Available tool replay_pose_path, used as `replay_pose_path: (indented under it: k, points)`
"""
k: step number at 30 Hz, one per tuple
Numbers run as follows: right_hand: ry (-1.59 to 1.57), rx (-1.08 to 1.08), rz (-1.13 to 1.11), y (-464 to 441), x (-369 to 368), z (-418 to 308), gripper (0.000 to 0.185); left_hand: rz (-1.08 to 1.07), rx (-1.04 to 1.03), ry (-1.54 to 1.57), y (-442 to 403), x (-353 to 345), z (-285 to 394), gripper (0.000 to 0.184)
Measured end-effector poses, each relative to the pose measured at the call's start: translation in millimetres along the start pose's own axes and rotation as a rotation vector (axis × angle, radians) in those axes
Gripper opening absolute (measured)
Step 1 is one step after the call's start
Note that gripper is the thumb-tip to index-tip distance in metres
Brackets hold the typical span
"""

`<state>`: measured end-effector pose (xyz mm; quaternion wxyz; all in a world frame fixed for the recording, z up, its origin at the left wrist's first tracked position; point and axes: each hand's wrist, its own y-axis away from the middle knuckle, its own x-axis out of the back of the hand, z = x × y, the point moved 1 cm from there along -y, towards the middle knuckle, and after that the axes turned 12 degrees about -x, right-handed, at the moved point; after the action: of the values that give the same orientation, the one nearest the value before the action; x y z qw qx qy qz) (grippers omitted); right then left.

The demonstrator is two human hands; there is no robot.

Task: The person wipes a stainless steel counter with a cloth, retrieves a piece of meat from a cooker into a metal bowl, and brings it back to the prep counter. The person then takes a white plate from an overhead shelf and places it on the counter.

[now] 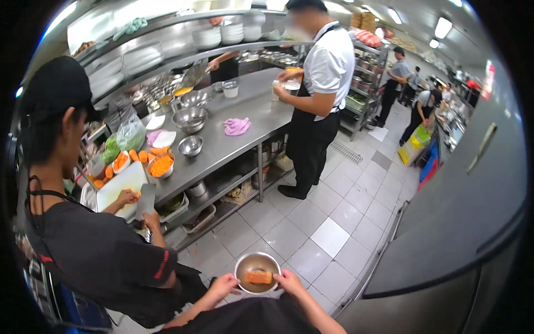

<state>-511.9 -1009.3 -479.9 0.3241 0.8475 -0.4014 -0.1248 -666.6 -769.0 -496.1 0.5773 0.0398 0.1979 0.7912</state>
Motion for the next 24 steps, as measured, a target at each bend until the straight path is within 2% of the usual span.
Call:
replay_pose_path:
  k: [6,9,11,12,13,15,18,20,24]
  points:
    - [-0.169,-0.014,-0.127,-108,98,-78,0.018,0.175,-0.129,0.02,-114,-58,65,0.032]
    - [-0.163,-0.012,-0.16,-159,141,-115,0.016,0.197,-0.213,-0.193,-151,-78,106,0.044]
    - [-0.165,-0.016,-0.171,-186,161,-143,0.015,0.268,-0.237,-0.232,-181,-76,110,0.043]
    - [-0.148,-0.022,-0.185,-202,169,-155,0.015,0.307,-0.267,-0.286,-198,-72,114,0.042]
    - [-0.15,-0.016,-0.177,-219,175,-167,0.015,0.337,-0.266,-0.341,-214,-65,117,0.054]
    - [-0.164,-0.011,-0.174,-251,182,-187,0.016,0.39,-0.303,-0.428,-244,-47,129,0.056]
    - [-0.16,-0.005,-0.176,-302,188,-223,0.018,0.461,-0.307,-0.527,-299,-20,186,0.06]
    - [-0.154,-0.011,-0.159,-341,194,-248,0.018,0.557,-0.402,-0.644,-347,7,215,0.06]
    - [-0.206,0.0,-0.05,-386,200,-335,0.017,0.574,-0.486,-0.776,-459,57,305,0.066]
